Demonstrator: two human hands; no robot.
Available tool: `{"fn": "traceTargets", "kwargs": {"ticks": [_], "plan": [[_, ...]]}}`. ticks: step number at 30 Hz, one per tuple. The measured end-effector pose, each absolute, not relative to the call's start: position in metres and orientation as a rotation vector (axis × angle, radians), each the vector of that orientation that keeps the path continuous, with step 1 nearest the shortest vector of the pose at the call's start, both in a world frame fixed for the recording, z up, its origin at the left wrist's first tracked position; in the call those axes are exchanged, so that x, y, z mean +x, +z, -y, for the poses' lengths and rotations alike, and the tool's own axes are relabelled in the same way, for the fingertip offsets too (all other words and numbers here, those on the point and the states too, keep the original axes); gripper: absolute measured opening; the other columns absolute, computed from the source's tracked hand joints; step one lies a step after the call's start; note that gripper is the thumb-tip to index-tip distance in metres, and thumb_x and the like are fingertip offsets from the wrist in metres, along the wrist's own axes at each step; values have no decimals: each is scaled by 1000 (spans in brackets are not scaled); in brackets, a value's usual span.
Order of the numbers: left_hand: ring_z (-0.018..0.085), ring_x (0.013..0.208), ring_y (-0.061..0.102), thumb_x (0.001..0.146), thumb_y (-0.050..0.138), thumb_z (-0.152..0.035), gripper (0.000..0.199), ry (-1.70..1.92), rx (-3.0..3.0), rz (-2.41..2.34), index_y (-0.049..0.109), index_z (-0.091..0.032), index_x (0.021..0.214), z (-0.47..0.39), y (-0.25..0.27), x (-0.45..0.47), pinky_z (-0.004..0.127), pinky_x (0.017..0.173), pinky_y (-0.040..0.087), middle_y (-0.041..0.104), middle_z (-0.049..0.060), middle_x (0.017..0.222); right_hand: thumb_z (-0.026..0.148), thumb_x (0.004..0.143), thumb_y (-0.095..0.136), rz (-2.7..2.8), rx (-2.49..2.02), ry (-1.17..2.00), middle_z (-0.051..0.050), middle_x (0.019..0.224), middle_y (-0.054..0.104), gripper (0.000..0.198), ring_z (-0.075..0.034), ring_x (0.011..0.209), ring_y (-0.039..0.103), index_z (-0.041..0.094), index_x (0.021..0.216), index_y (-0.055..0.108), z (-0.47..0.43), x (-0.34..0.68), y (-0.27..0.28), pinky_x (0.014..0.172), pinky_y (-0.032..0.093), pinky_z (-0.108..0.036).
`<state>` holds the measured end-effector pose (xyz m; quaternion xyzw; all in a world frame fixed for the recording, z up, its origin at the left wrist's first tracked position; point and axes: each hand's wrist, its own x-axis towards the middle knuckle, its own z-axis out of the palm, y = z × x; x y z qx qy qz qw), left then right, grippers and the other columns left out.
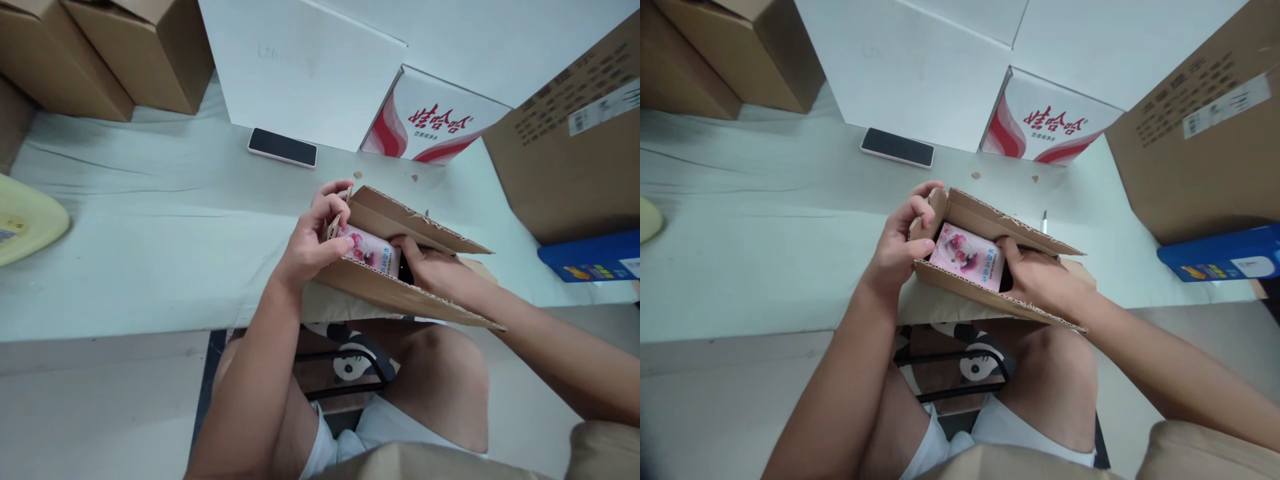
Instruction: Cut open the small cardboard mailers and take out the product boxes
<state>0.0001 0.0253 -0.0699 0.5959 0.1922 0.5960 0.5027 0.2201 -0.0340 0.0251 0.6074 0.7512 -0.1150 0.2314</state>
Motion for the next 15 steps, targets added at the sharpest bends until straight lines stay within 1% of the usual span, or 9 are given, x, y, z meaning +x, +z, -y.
{"fn": "traceTargets", "kwargs": {"ticks": [2,4,7,9,11,13,15], "plan": [[36,145,44,77,76,-61,48,1436,1437,-456,47,-23,76,-25,-69,0,52,114,42,58,8,132,45,86,57,-2077,1702,-328,-16,108,75,62,-31,91,71,21,142,42,35,220,25,69,50,-35],[35,146,43,78,76,-56,44,1435,1433,-439,47,-23,76,-24,-67,0,52,116,40,60,7,127,46,85,58,-2092,1745,-311,-15,113,74,62,-31,94,71,23,140,45,36,220,25,69,50,-34],[34,144,45,80,71,-50,35,1387,1436,-419,47,-25,80,-24,-65,1,52,118,39,63,5,118,49,83,61,-2123,1790,-258,-13,121,73,64,-33,99,71,27,142,47,38,223,25,69,50,-35],[34,138,50,80,68,-49,31,1356,1439,-413,48,-25,82,-23,-65,3,52,117,40,64,5,114,50,82,62,-2140,1814,-219,-13,123,73,68,-34,101,71,29,145,47,39,227,25,65,50,-35],[33,135,52,80,66,-48,30,1369,1430,-409,47,-25,83,-23,-65,4,52,117,40,63,4,109,49,80,63,-2157,1845,-198,-11,121,74,71,-34,99,71,31,147,47,40,231,25,62,49,-35],[33,136,51,81,66,-48,30,1393,1414,-405,46,-25,83,-22,-66,5,50,119,38,61,4,106,48,78,65,-2178,1876,-211,-10,120,75,73,-33,97,72,30,147,48,39,236,26,64,52,-36],[33,138,48,80,67,-46,30,1403,1404,-399,46,-25,83,-22,-67,6,50,118,38,59,4,103,48,75,68,-2201,1917,-233,-9,124,74,75,-33,101,72,31,146,50,37,242,29,71,56,-38]]}}
